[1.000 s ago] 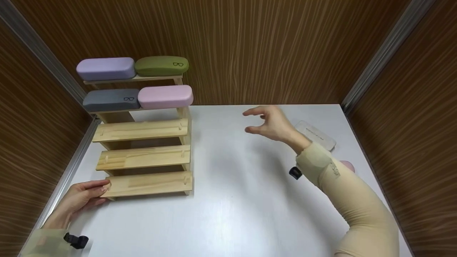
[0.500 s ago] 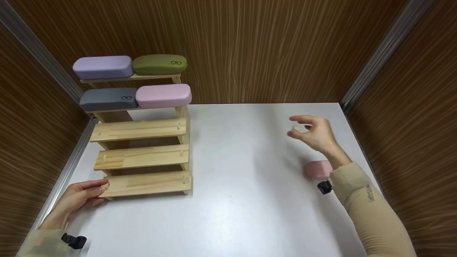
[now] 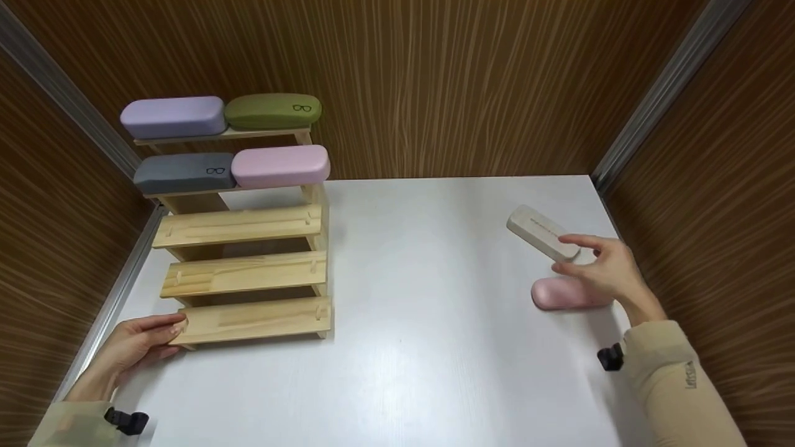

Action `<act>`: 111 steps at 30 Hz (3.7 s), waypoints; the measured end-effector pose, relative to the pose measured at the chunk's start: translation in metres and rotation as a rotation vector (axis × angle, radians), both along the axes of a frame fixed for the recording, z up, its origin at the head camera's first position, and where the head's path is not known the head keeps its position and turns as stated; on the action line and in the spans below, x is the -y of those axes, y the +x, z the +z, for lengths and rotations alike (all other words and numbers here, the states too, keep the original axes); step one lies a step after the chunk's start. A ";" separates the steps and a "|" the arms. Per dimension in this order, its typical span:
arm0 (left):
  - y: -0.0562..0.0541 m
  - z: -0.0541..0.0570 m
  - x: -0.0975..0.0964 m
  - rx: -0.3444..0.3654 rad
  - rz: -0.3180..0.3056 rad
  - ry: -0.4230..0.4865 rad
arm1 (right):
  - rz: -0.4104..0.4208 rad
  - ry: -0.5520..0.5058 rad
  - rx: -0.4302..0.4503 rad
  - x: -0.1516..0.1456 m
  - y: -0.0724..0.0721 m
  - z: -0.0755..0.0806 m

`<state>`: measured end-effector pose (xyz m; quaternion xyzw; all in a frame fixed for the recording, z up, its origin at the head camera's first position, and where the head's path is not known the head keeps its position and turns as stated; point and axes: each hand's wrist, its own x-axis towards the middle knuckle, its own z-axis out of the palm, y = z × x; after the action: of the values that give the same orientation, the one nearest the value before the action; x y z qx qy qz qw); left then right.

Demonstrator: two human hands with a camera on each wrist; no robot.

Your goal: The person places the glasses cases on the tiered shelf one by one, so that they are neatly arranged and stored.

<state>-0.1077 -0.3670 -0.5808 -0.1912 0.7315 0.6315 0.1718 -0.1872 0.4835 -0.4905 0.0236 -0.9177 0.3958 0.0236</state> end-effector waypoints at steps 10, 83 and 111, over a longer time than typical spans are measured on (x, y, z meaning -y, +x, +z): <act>0.000 0.001 -0.001 -0.003 -0.003 0.008 | -0.018 0.105 0.126 -0.032 0.016 -0.020; 0.000 -0.001 -0.002 -0.010 0.015 0.015 | 0.008 0.347 0.096 -0.006 0.023 -0.030; 0.000 0.001 -0.003 -0.013 0.023 0.009 | 0.330 0.243 -0.346 0.135 -0.020 0.034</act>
<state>-0.1077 -0.3640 -0.5797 -0.1945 0.7275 0.6381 0.1606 -0.2073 0.3488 -0.4565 0.2429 -0.9246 0.2711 0.1124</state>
